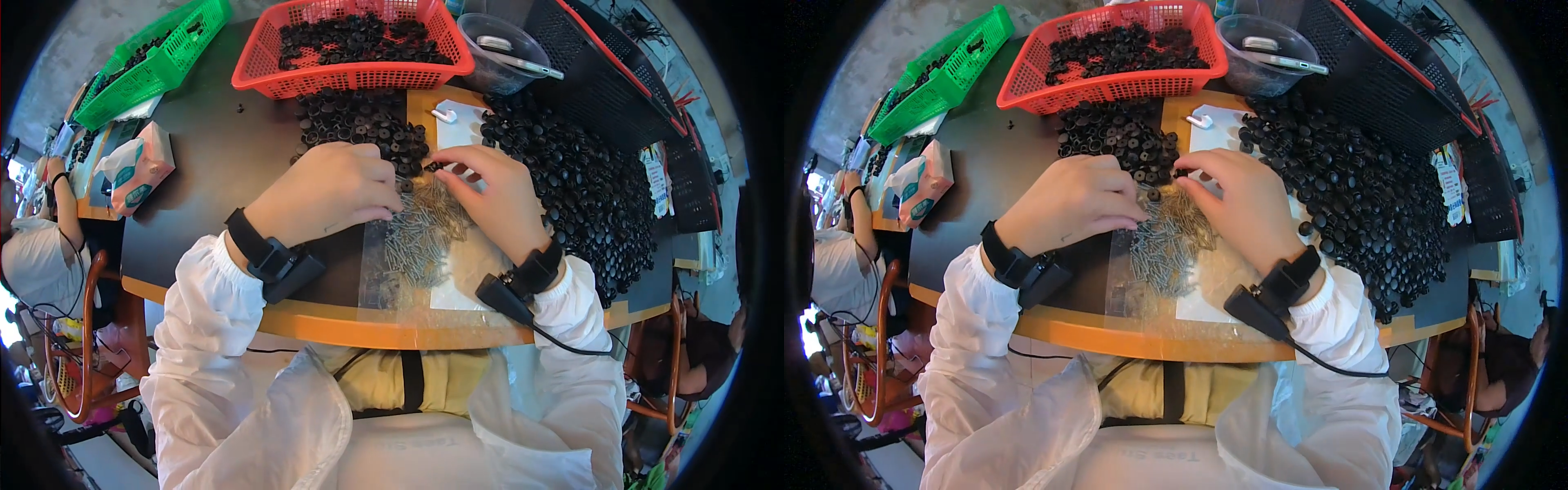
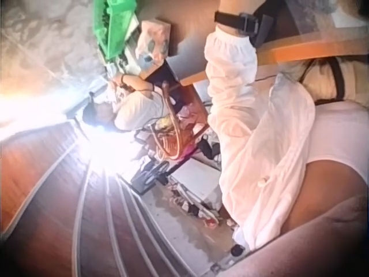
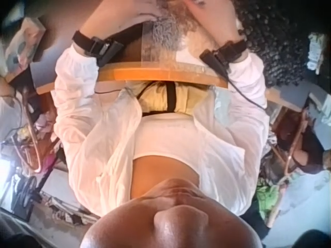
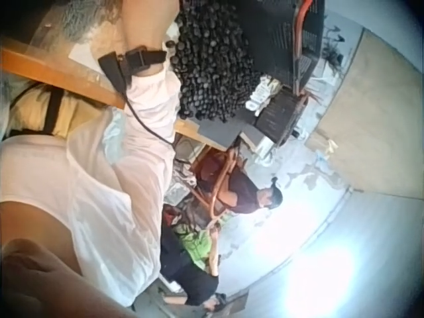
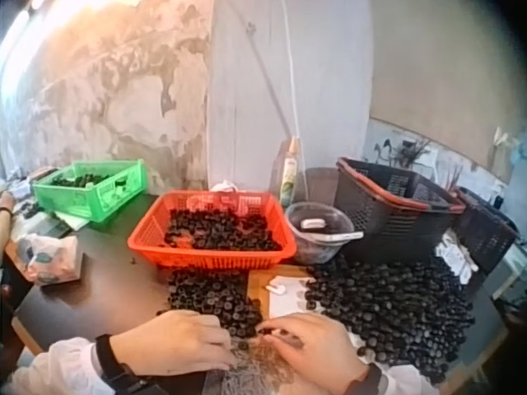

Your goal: Assembling small black plastic components with tiny metal pins at a manual workstation.

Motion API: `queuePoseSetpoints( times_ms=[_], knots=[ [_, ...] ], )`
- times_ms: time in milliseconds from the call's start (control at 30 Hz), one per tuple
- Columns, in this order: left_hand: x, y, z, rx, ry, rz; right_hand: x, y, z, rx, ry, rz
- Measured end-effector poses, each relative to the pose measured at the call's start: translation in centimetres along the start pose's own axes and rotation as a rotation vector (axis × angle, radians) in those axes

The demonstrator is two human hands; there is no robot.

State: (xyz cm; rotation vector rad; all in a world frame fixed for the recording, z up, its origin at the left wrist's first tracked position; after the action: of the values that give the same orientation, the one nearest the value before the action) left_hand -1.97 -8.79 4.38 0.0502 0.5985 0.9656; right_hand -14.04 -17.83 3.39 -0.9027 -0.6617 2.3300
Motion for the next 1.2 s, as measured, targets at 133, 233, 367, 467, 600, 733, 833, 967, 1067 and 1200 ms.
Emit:
queuePoseSetpoints(
  times_ms=[133,233,367,467,600,733,833,967,1067,1200],
  knots=[
    [0.8,-0.4,0.0,-0.006,0.127,0.013,0.8,0.2,-0.8,-0.414,-0.118,-0.240],
    [1.1,-0.6,-0.2,-0.078,0.085,0.025,1.4,0.7,-1.6,-0.527,-0.141,-0.259],
    [1.0,0.1,0.0,-0.167,0.063,-0.017,1.5,1.4,-1.9,-0.616,-0.165,-0.381],
    [1.2,0.0,0.0,-0.195,0.071,-0.016,1.7,1.8,-2.0,-0.653,-0.157,-0.424],
    [1.2,-0.5,-0.3,-0.206,0.077,0.001,1.8,1.5,-2.2,-0.667,-0.172,-0.384],
    [1.1,-0.5,-0.1,-0.224,0.059,0.023,1.4,1.0,-1.7,-0.644,-0.128,-0.322],
    [1.3,-0.9,0.9,-0.291,0.112,0.027,1.2,0.8,-1.5,-0.603,-0.140,-0.285],
    [1.3,-1.3,0.8,-0.228,0.119,0.006,1.6,0.8,-1.8,-0.637,-0.162,-0.288],
    [1.2,-0.9,0.8,-0.191,0.126,-0.015,1.7,0.6,-1.8,-0.671,-0.157,-0.313],
    [1.1,-0.9,0.4,-0.197,0.126,0.001,1.6,0.7,-1.7,-0.673,-0.106,-0.313]
  ],
)
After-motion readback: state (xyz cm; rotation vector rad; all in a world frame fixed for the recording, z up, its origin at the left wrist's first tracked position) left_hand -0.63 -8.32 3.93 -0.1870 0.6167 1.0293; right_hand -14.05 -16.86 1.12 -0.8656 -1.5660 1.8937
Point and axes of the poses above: each hand's wrist, its own x-axis away from the middle knuckle, its own z-axis out of the back of the hand, y = z × x, the point moved 8 cm from there along -x, towards the middle knuckle, and after that the axes turned 9 degrees about y, right-handed, at the moved point
